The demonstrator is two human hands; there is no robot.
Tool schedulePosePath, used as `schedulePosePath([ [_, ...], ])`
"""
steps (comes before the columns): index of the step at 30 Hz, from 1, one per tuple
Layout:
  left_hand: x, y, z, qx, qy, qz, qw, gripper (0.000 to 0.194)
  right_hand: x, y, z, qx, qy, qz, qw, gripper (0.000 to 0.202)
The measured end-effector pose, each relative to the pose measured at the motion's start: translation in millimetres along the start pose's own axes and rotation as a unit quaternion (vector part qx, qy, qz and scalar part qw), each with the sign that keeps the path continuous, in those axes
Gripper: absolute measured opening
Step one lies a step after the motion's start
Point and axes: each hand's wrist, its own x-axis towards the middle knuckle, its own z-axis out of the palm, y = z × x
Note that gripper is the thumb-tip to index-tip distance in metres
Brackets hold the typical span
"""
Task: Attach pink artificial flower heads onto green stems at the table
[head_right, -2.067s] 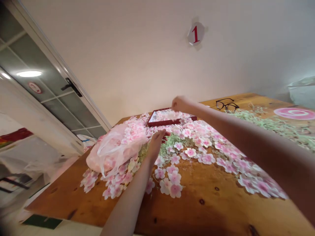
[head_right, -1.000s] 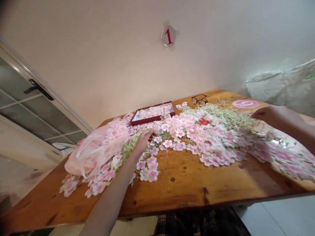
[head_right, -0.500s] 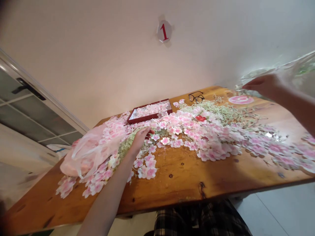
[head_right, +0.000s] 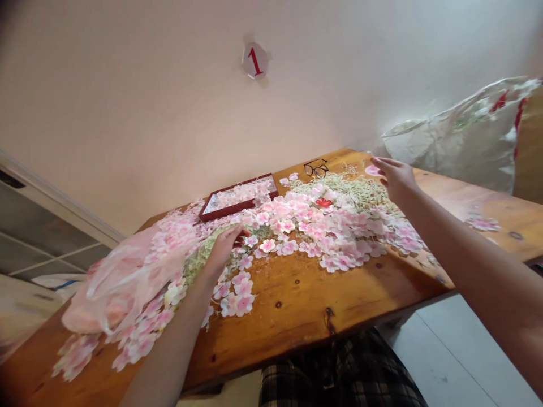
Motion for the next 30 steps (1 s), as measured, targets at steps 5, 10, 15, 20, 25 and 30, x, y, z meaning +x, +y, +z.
schedulePosePath([
  [5, -1, 4, 1.4, -0.014, -0.004, -0.014, 1.0, 0.04, -20, -18, 11, 0.12, -0.083, 0.047, 0.988, 0.022],
  [10, 0, 9, 2.7, -0.039, 0.011, -0.012, 0.999, 0.04, -71, -34, 43, -0.108, -0.252, -0.078, 0.959, 0.019],
  [15, -1, 9, 0.9, -0.046, 0.02, 0.013, 0.999, 0.038, -159, -33, 79, -0.267, -0.366, -0.419, 0.787, 0.015],
  [20, -2, 12, 2.1, -0.031, 0.007, 0.009, 0.999, 0.036, -215, -16, 94, -0.358, -0.439, -0.559, 0.606, 0.01],
  [25, -3, 13, 2.9, -0.012, 0.001, 0.004, 1.0, 0.037, -183, -26, 98, -0.38, -0.407, -0.46, 0.692, 0.021],
  [30, -8, 19, 3.0, 0.096, -0.071, 0.013, 0.993, 0.038, -135, -28, 102, -0.493, -0.373, -0.312, 0.721, 0.025],
])
